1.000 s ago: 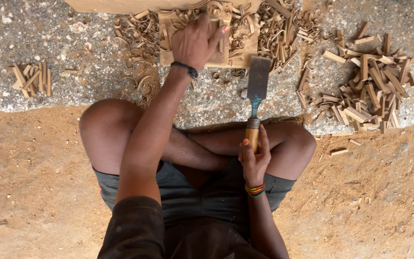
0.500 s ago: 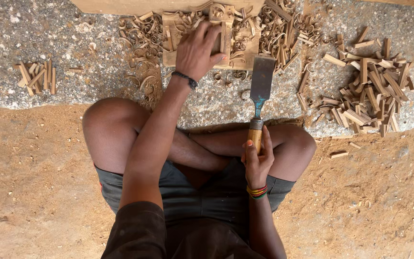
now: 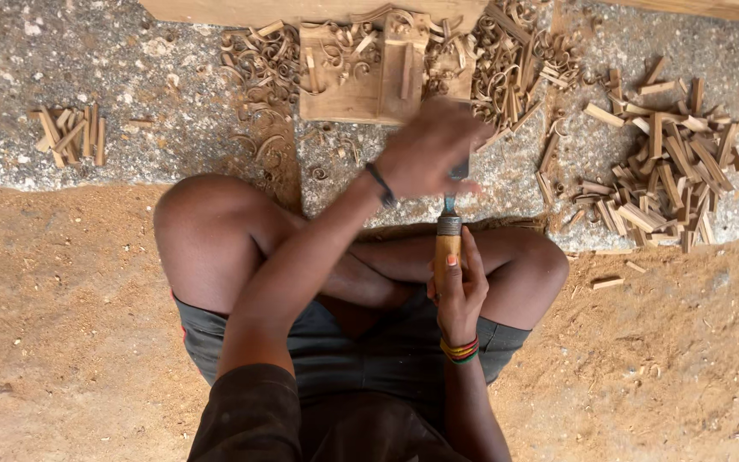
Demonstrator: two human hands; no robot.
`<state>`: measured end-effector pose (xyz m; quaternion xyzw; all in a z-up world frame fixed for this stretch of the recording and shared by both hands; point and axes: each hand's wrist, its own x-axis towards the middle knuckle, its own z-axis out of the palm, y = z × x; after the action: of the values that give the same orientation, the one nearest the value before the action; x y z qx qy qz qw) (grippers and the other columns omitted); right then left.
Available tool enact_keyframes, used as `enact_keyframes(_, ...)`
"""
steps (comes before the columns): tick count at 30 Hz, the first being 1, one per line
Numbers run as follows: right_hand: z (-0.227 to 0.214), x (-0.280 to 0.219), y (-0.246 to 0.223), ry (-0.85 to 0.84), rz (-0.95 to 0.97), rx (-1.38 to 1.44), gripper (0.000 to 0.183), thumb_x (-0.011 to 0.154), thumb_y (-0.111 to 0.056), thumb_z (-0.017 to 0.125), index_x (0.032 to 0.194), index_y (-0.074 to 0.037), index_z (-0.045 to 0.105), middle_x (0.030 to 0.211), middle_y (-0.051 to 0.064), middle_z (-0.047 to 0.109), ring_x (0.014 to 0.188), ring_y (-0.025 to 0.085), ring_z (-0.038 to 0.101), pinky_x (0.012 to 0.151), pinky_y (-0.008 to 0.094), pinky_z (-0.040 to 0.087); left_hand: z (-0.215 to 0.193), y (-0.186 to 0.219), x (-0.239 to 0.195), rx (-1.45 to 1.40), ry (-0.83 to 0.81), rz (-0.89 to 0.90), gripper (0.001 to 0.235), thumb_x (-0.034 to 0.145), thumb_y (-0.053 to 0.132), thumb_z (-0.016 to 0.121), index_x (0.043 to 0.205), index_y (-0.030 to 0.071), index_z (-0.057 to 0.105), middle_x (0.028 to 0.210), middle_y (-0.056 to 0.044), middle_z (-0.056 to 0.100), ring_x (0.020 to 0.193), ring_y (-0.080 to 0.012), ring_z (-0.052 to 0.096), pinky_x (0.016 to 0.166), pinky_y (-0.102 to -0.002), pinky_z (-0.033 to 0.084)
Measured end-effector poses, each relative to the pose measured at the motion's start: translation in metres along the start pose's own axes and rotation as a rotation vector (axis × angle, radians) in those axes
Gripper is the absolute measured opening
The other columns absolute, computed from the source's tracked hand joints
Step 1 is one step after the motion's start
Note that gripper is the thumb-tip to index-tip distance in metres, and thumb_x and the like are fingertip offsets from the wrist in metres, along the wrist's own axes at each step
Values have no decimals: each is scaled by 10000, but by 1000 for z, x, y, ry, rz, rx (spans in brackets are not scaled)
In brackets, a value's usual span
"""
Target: The person sits cross-legged on the ground and uses a chisel to carve a small wooden block. They repeatedly strike the chisel with their hand to remove wood shavings, occasionally clearing the debris from the work area.
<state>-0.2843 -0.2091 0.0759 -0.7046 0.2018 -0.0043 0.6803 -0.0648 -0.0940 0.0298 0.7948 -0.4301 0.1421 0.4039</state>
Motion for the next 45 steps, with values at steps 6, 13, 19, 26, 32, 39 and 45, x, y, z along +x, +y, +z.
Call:
enact_keyframes(6, 8, -5, -10, -48, 66, -11, 572, 1051, -278, 452, 1544, 11, 408, 761, 87, 633, 490, 95, 494, 423, 232, 361, 29, 23, -6, -102, -280, 106, 438, 954, 556, 685, 873, 126, 677, 561, -2, 572, 529, -193, 547, 653, -386, 491)
enact_keyframes(13, 11, -4, -8, -76, 54, -49, 553, 1067, -260, 424, 1546, 17, 411, 749, 94, 641, 490, 95, 496, 431, 237, 388, 29, 20, -13, -35, -248, 73, 502, 964, 473, 671, 575, 163, 609, 462, -1, 555, 414, -174, 494, 609, -393, 491)
enact_keyframes(19, 13, 0, -4, -88, 39, -68, 541, 1076, -251, 418, 1547, 15, 405, 757, 96, 641, 494, 93, 501, 432, 241, 404, 30, 15, -15, -60, -278, 30, 500, 998, 433, 650, 581, 159, 616, 433, -4, 535, 381, -169, 508, 524, -393, 480)
enact_keyframes(26, 12, 0, -5, -111, 63, -70, 537, 1078, -259, 424, 1550, -3, 407, 770, 90, 639, 504, 88, 504, 437, 234, 403, 15, 22, -10, -38, -250, -15, 546, 929, 518, 678, 545, 140, 593, 423, -43, 520, 397, -214, 539, 475, -419, 472)
enact_keyframes(32, 21, -2, 0, -96, 77, -95, 530, 1073, -257, 441, 1547, -21, 407, 773, 76, 619, 508, 87, 496, 430, 231, 387, 25, 9, -16, -40, -282, -6, 524, 959, 523, 649, 576, 168, 603, 450, -21, 535, 404, -194, 547, 468, -408, 468)
enact_keyframes(39, 34, 0, 8, -100, 76, -41, 546, 1081, -281, 427, 1570, -51, 354, 761, 72, 596, 518, 89, 489, 444, 228, 394, 47, -15, -22, -6, -393, 81, 575, 1017, 531, 598, 564, 177, 568, 433, 12, 460, 353, -129, 419, 366, -339, 389)
enact_keyframes(45, 37, 7, 13, -98, 53, -86, 551, 1079, -312, 437, 1564, -60, 370, 770, 80, 587, 509, 89, 470, 437, 231, 392, 46, -23, -21, -69, -371, 85, 566, 1045, 486, 592, 558, 201, 536, 426, 28, 439, 342, -120, 402, 360, -330, 369)
